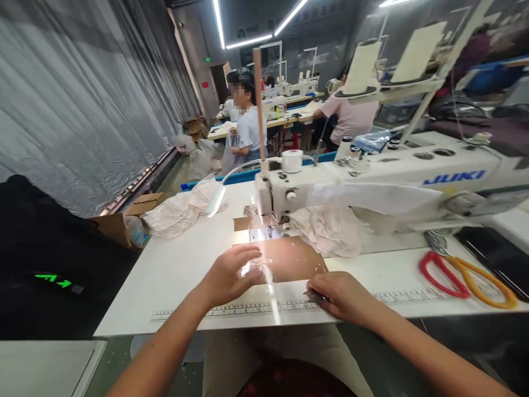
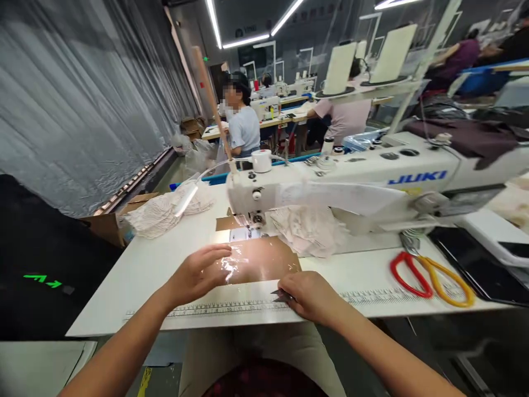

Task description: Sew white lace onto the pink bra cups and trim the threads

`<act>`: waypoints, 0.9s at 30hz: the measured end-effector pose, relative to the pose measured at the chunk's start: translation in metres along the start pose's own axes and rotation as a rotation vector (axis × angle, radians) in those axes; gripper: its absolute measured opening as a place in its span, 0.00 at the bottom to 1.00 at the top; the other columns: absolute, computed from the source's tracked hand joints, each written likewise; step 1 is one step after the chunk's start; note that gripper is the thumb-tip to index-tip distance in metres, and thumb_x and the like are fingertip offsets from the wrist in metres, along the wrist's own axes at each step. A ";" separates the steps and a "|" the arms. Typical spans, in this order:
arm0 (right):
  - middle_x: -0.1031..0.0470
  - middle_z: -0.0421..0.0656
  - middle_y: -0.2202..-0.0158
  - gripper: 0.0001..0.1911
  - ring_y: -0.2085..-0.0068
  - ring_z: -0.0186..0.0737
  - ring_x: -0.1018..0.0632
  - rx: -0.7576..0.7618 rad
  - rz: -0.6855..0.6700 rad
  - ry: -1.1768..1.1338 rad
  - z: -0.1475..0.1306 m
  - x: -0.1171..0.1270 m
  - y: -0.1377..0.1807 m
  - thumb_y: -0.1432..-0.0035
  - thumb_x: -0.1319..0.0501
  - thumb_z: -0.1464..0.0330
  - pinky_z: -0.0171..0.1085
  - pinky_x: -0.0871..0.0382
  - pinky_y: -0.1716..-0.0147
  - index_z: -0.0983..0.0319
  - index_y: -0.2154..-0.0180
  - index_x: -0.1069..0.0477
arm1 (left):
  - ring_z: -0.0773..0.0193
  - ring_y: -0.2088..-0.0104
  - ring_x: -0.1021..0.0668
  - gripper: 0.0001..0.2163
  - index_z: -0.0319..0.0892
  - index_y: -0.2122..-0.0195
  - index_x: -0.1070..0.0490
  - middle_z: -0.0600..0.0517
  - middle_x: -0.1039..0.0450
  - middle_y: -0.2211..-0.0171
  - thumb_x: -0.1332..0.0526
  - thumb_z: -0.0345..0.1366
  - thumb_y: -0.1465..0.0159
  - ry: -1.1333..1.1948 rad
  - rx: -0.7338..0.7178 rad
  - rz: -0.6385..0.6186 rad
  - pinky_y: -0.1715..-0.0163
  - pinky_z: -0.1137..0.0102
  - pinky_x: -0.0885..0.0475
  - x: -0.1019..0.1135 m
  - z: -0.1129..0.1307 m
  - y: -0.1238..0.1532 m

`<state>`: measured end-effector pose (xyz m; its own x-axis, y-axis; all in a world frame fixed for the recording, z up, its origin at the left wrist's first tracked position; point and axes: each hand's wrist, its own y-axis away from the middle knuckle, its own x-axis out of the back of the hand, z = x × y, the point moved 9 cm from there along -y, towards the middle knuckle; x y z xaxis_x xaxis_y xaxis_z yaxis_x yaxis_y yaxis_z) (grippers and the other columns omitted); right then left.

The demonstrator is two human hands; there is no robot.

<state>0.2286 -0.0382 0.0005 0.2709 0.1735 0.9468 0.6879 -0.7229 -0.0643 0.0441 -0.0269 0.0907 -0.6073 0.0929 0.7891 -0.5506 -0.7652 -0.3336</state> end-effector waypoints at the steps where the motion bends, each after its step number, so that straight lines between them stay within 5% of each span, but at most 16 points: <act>1: 0.23 0.44 0.69 0.08 0.68 0.41 0.25 -0.010 0.009 0.008 0.002 -0.001 0.006 0.48 0.46 0.74 0.35 0.39 0.70 0.60 0.68 0.30 | 0.57 0.45 0.28 0.15 0.45 0.48 0.32 0.46 0.29 0.48 0.42 0.38 0.36 0.039 -0.050 -0.046 0.45 0.62 0.32 -0.018 0.015 -0.012; 6: 0.24 0.43 0.69 0.12 0.69 0.40 0.26 0.003 0.086 0.025 0.004 0.001 0.020 0.54 0.45 0.77 0.35 0.40 0.70 0.60 0.66 0.30 | 0.54 0.38 0.37 0.20 0.42 0.43 0.37 0.41 0.38 0.40 0.44 0.37 0.36 0.060 -0.236 -0.119 0.40 0.58 0.38 -0.091 0.056 -0.081; 10: 0.24 0.42 0.69 0.10 0.68 0.40 0.26 -0.004 0.111 -0.002 0.007 0.003 0.020 0.53 0.44 0.76 0.35 0.42 0.71 0.60 0.67 0.29 | 0.48 0.34 0.47 0.28 0.39 0.40 0.41 0.39 0.48 0.35 0.40 0.38 0.42 -0.069 -0.252 -0.136 0.36 0.53 0.48 -0.130 0.054 -0.140; 15: 0.24 0.42 0.69 0.08 0.69 0.39 0.26 -0.001 0.074 -0.019 0.009 0.003 0.020 0.52 0.43 0.75 0.35 0.44 0.72 0.61 0.68 0.29 | 0.40 0.34 0.49 0.38 0.36 0.37 0.43 0.38 0.51 0.34 0.34 0.39 0.49 -0.217 -0.173 -0.357 0.37 0.50 0.49 -0.174 0.042 -0.186; 23: 0.23 0.43 0.68 0.07 0.67 0.41 0.24 -0.020 0.076 -0.070 0.015 0.007 0.021 0.44 0.42 0.69 0.36 0.40 0.70 0.61 0.63 0.29 | 0.54 0.40 0.35 0.26 0.42 0.43 0.34 0.46 0.36 0.41 0.42 0.28 0.46 0.053 -0.004 -0.261 0.38 0.61 0.41 -0.169 0.023 -0.204; 27: 0.23 0.48 0.61 0.21 0.61 0.46 0.23 -0.087 0.151 -0.088 0.020 0.012 0.021 0.39 0.46 0.55 0.39 0.33 0.67 0.63 0.52 0.31 | 0.55 0.36 0.39 0.25 0.44 0.41 0.37 0.49 0.42 0.37 0.43 0.31 0.41 0.251 0.151 -0.312 0.35 0.61 0.47 -0.162 0.011 -0.200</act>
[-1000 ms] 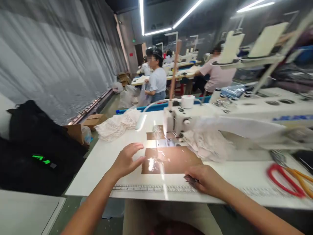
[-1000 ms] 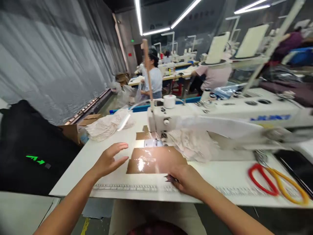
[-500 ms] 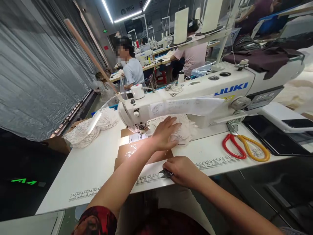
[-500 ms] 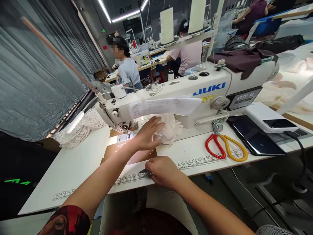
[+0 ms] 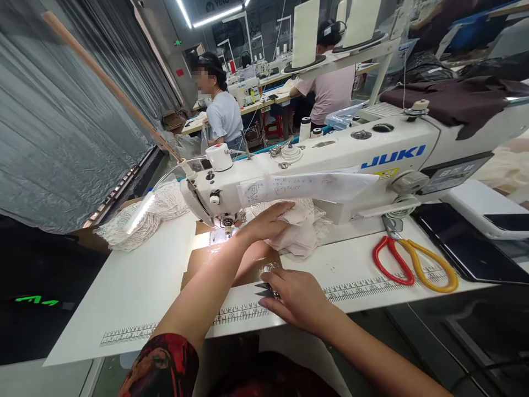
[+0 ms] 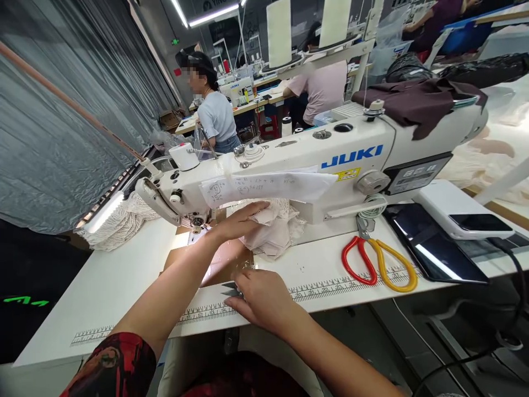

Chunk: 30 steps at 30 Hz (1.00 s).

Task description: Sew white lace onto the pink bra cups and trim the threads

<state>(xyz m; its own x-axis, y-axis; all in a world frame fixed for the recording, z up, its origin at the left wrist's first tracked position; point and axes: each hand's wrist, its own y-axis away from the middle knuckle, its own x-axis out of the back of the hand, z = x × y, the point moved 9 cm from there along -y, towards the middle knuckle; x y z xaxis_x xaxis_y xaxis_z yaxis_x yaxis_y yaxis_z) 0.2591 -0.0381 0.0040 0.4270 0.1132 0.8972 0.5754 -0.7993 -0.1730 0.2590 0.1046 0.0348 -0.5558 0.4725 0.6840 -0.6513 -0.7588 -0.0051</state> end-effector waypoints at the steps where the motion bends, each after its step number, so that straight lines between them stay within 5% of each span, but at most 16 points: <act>1: 0.24 0.50 0.58 0.25 0.61 0.47 0.22 -0.021 0.020 0.016 0.002 0.000 0.000 0.39 0.46 0.55 0.40 0.32 0.66 0.65 0.48 0.33 | 0.55 0.36 0.40 0.23 0.44 0.41 0.37 0.50 0.43 0.36 0.43 0.33 0.40 0.039 0.024 0.007 0.35 0.61 0.48 0.003 -0.002 0.002; 8: 0.33 0.54 0.43 0.32 0.59 0.46 0.21 -0.284 0.104 0.169 0.027 0.005 -0.009 0.44 0.43 0.72 0.40 0.27 0.68 0.64 0.37 0.43 | 0.54 0.45 0.28 0.20 0.41 0.46 0.33 0.48 0.28 0.46 0.50 0.46 0.33 0.069 0.022 0.100 0.45 0.60 0.33 0.012 -0.006 0.010; 12: 0.48 0.52 0.33 0.33 0.61 0.46 0.20 -0.390 0.042 0.233 0.038 0.006 -0.016 0.44 0.46 0.76 0.42 0.26 0.69 0.60 0.36 0.44 | 0.55 0.45 0.29 0.19 0.37 0.47 0.32 0.44 0.29 0.47 0.52 0.42 0.32 -0.122 -0.260 0.252 0.44 0.62 0.34 0.021 0.015 0.018; 17: 0.53 0.51 0.31 0.27 0.61 0.49 0.20 -0.458 0.023 0.249 0.044 0.006 -0.017 0.40 0.46 0.67 0.43 0.27 0.71 0.61 0.38 0.40 | 0.53 0.46 0.28 0.17 0.37 0.49 0.31 0.41 0.29 0.48 0.50 0.35 0.35 -0.402 -0.505 0.373 0.46 0.57 0.33 0.018 0.031 0.034; 23: 0.48 0.52 0.33 0.24 0.61 0.48 0.20 -0.489 0.054 0.240 0.043 0.009 -0.016 0.37 0.49 0.63 0.42 0.30 0.72 0.60 0.40 0.38 | 0.56 0.57 0.23 0.12 0.36 0.56 0.32 0.42 0.24 0.57 0.50 0.30 0.37 -0.500 -0.641 0.522 0.58 0.62 0.27 0.020 0.049 0.060; 27: 0.26 0.53 0.49 0.18 0.62 0.48 0.21 -0.462 0.070 0.213 0.041 0.008 -0.014 0.38 0.47 0.63 0.40 0.32 0.70 0.62 0.49 0.30 | 0.58 0.58 0.24 0.10 0.38 0.55 0.35 0.43 0.25 0.60 0.48 0.30 0.36 -0.446 -0.833 0.609 0.60 0.63 0.28 0.027 0.094 0.118; 30: 0.22 0.49 0.57 0.18 0.61 0.47 0.22 -0.382 0.142 0.205 0.037 0.010 -0.013 0.41 0.44 0.61 0.39 0.32 0.68 0.61 0.51 0.28 | 0.61 0.64 0.25 0.09 0.38 0.54 0.36 0.45 0.27 0.65 0.48 0.32 0.35 -0.277 -0.788 0.591 0.64 0.66 0.28 0.042 0.108 0.164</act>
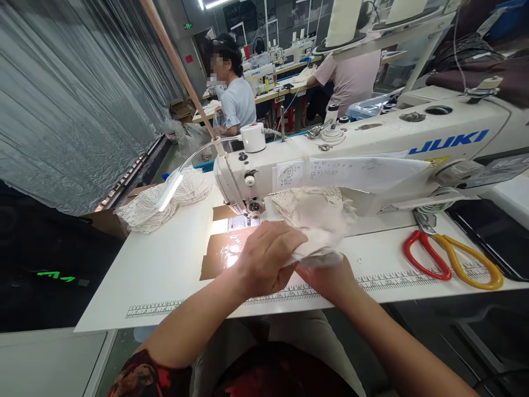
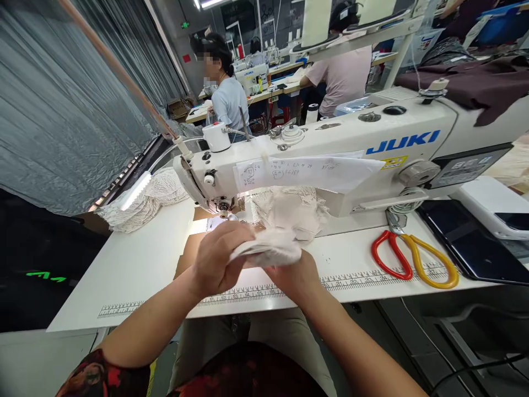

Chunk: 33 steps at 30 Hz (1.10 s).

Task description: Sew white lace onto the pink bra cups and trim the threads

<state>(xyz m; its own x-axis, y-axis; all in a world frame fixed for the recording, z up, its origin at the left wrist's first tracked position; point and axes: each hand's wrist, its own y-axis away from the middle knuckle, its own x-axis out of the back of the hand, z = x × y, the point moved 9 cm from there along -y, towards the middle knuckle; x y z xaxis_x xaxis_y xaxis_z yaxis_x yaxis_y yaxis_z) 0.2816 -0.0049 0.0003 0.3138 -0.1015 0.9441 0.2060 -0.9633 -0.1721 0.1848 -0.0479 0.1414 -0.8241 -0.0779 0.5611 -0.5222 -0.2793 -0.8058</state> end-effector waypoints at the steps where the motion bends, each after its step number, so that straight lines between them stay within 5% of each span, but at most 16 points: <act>1: 0.22 0.49 0.56 0.19 0.60 0.47 0.22 0.039 0.036 0.005 -0.002 0.002 0.001 0.41 0.43 0.62 0.38 0.32 0.67 0.62 0.51 0.28 | 0.63 0.65 0.25 0.09 0.39 0.53 0.35 0.47 0.28 0.65 0.49 0.31 0.34 0.060 0.099 -0.011 0.66 0.69 0.29 0.011 0.000 0.007; 6: 0.24 0.52 0.54 0.16 0.56 0.53 0.25 0.298 0.198 0.104 -0.017 0.007 0.009 0.38 0.46 0.65 0.46 0.32 0.61 0.64 0.55 0.26 | 0.68 0.71 0.29 0.08 0.40 0.63 0.33 0.53 0.32 0.71 0.48 0.37 0.32 0.194 0.735 0.034 0.71 0.74 0.33 0.045 -0.039 0.080; 10: 0.24 0.49 0.56 0.13 0.57 0.47 0.24 0.323 0.329 -0.302 -0.030 0.027 0.016 0.39 0.43 0.64 0.45 0.31 0.59 0.62 0.55 0.27 | 0.70 0.75 0.34 0.13 0.39 0.67 0.35 0.54 0.38 0.74 0.45 0.45 0.34 0.352 1.021 0.041 0.76 0.75 0.38 0.040 -0.059 0.134; 15: 0.24 0.46 0.56 0.24 0.62 0.40 0.23 0.226 0.133 -0.865 -0.080 0.027 0.008 0.45 0.36 0.60 0.39 0.27 0.63 0.59 0.48 0.33 | 0.71 0.73 0.35 0.13 0.38 0.66 0.33 0.55 0.37 0.72 0.42 0.45 0.36 0.531 1.059 0.097 0.74 0.76 0.38 0.035 -0.054 0.149; 20: 0.26 0.41 0.71 0.10 0.70 0.37 0.26 0.235 0.017 -0.891 -0.122 0.021 0.003 0.43 0.38 0.60 0.37 0.31 0.70 0.60 0.65 0.28 | 0.72 0.74 0.34 0.15 0.38 0.65 0.31 0.55 0.35 0.73 0.38 0.47 0.40 0.604 1.148 0.306 0.74 0.76 0.38 0.053 -0.059 0.168; 23: 0.25 0.45 0.65 0.11 0.59 0.44 0.25 0.286 0.038 -0.859 -0.131 0.021 0.002 0.45 0.38 0.59 0.42 0.31 0.60 0.59 0.72 0.27 | 0.73 0.77 0.36 0.16 0.38 0.67 0.30 0.56 0.35 0.75 0.38 0.49 0.41 0.688 1.230 0.454 0.76 0.77 0.39 0.063 -0.066 0.186; 26: 0.25 0.48 0.56 0.12 0.51 0.49 0.27 0.333 -0.089 -0.900 -0.145 0.009 -0.005 0.46 0.37 0.57 0.44 0.33 0.54 0.59 0.70 0.24 | 0.72 0.78 0.36 0.18 0.38 0.68 0.31 0.56 0.35 0.76 0.38 0.51 0.41 0.729 1.252 0.401 0.77 0.76 0.39 0.062 -0.069 0.193; 29: 0.26 0.42 0.71 0.15 0.67 0.40 0.26 0.340 -0.231 -0.958 -0.160 -0.005 -0.012 0.45 0.38 0.56 0.37 0.32 0.67 0.61 0.73 0.25 | 0.68 0.72 0.31 0.17 0.38 0.63 0.30 0.53 0.32 0.71 0.41 0.49 0.39 0.505 1.159 0.330 0.70 0.73 0.34 0.075 -0.067 0.188; 33: 0.31 0.38 0.77 0.16 0.75 0.34 0.31 0.185 -0.120 -1.016 -0.155 -0.003 -0.021 0.47 0.37 0.56 0.33 0.37 0.76 0.62 0.76 0.27 | 0.61 0.57 0.28 0.15 0.41 0.52 0.32 0.48 0.32 0.59 0.44 0.44 0.35 0.205 0.867 0.307 0.55 0.66 0.32 0.102 -0.047 0.170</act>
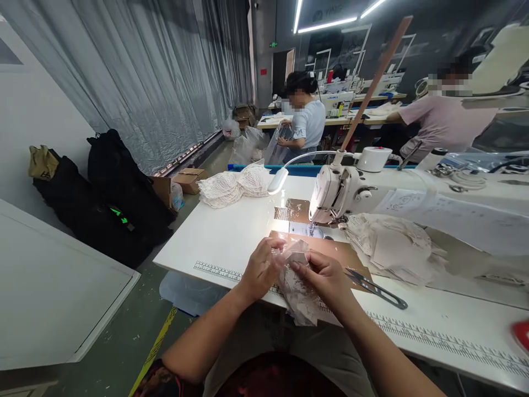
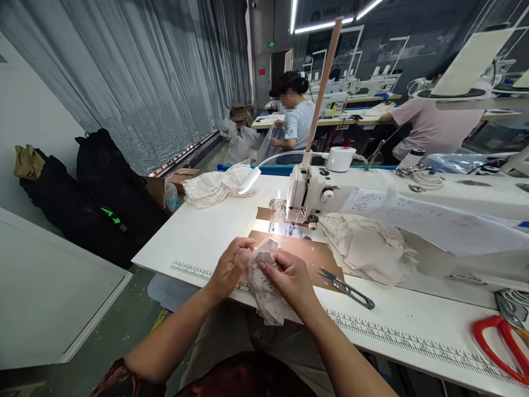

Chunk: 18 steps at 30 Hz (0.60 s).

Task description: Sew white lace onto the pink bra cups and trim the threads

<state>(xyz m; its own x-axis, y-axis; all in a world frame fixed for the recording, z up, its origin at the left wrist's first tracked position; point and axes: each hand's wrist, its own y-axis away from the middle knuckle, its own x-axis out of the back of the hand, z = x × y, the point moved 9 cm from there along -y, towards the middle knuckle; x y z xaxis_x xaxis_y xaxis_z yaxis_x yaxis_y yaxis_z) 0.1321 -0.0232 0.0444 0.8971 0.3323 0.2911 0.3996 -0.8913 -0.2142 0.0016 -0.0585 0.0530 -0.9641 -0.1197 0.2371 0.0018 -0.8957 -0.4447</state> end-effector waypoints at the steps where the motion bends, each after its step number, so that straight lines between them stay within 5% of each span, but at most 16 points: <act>1: 0.30 0.39 0.76 0.16 0.74 0.35 0.31 -0.015 0.022 -0.014 0.000 0.000 0.000 0.47 0.37 0.56 0.33 0.36 0.75 0.62 0.75 0.26 | 0.60 0.55 0.28 0.15 0.40 0.53 0.31 0.47 0.32 0.58 0.43 0.43 0.36 -0.026 -0.059 -0.035 0.53 0.65 0.33 -0.001 0.006 0.002; 4: 0.26 0.41 0.73 0.16 0.69 0.38 0.27 -0.042 0.011 -0.067 0.000 -0.005 0.002 0.46 0.37 0.56 0.35 0.33 0.70 0.62 0.70 0.22 | 0.60 0.55 0.28 0.09 0.40 0.61 0.28 0.46 0.32 0.58 0.40 0.40 0.38 -0.032 -0.082 -0.076 0.53 0.65 0.33 0.000 0.009 0.006; 7: 0.23 0.42 0.72 0.18 0.69 0.40 0.25 -0.115 0.007 -0.183 0.012 -0.009 0.006 0.45 0.39 0.54 0.36 0.30 0.69 0.61 0.67 0.20 | 0.60 0.53 0.28 0.09 0.39 0.65 0.27 0.47 0.32 0.56 0.40 0.39 0.37 0.147 0.051 -0.033 0.51 0.67 0.34 0.007 -0.006 0.008; 13: 0.19 0.46 0.66 0.14 0.64 0.45 0.21 -0.187 0.419 -0.473 0.043 0.043 0.031 0.59 0.29 0.56 0.40 0.25 0.65 0.57 0.70 0.19 | 0.69 0.70 0.28 0.11 0.40 0.66 0.30 0.54 0.30 0.72 0.37 0.43 0.41 0.637 0.396 0.204 0.66 0.74 0.31 0.046 -0.053 0.009; 15: 0.19 0.44 0.63 0.18 0.68 0.41 0.21 -0.269 0.440 -0.506 0.049 0.059 0.045 0.60 0.28 0.58 0.37 0.25 0.71 0.53 0.63 0.20 | 0.68 0.71 0.27 0.13 0.40 0.66 0.31 0.54 0.29 0.71 0.36 0.45 0.42 0.570 0.412 0.274 0.66 0.73 0.30 0.073 -0.061 0.002; 18: 0.20 0.43 0.62 0.37 0.73 0.41 0.22 -0.372 0.312 -0.435 0.049 0.071 0.066 0.59 0.28 0.61 0.36 0.27 0.78 0.48 0.45 0.32 | 0.65 0.69 0.25 0.18 0.39 0.64 0.31 0.52 0.28 0.70 0.38 0.51 0.44 0.215 0.464 0.227 0.66 0.70 0.29 0.113 -0.071 -0.013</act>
<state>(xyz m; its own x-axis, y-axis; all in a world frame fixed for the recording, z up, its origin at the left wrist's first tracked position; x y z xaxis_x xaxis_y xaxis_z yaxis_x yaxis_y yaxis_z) 0.2319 -0.0436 0.0051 0.9861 0.0653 -0.1531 0.0859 -0.9875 0.1322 -0.1262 -0.0304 0.0243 -0.9581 -0.2854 -0.0231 0.2859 -0.9579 -0.0254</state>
